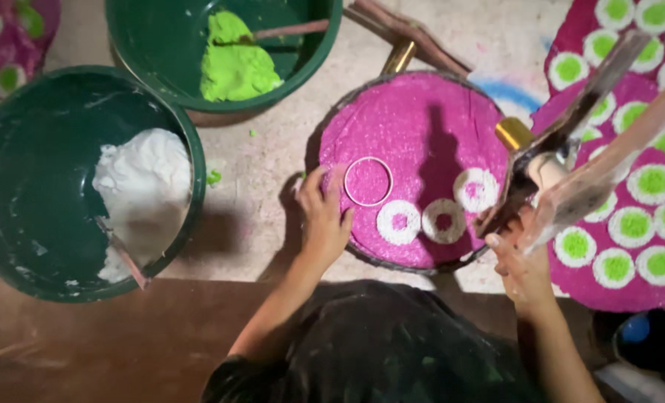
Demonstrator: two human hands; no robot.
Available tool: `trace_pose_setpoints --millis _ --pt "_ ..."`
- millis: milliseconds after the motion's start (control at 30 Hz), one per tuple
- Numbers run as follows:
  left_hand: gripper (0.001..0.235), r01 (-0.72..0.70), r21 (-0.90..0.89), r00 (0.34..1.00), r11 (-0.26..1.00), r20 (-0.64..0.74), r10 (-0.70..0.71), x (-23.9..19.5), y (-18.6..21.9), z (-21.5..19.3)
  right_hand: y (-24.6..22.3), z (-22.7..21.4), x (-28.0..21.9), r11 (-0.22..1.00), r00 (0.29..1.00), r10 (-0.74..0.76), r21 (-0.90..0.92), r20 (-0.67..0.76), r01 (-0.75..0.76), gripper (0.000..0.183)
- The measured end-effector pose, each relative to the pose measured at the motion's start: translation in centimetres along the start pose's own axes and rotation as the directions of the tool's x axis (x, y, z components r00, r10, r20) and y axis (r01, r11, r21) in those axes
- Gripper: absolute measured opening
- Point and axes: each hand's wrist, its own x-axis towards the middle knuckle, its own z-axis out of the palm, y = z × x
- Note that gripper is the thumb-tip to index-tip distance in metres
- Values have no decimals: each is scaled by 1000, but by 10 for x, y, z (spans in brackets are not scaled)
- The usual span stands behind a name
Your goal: The person prepares small snacks by scooping white and green batter into a mold and stamping the shaped items onto a large circular tray.
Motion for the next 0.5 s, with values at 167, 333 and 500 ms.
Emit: trace_pose_setpoints --millis 167,333,500 --pt "42 -225 198 963 954 192 187 14 11 0 -3 16 2 999 999 -35 36 31 34 73" --pt "43 -261 166 945 951 245 216 6 13 2 -7 22 -5 994 998 17 -109 61 -10 69" --pt "74 -266 -233 956 935 64 287 47 14 -12 -22 23 7 954 901 221 -275 374 -120 75"
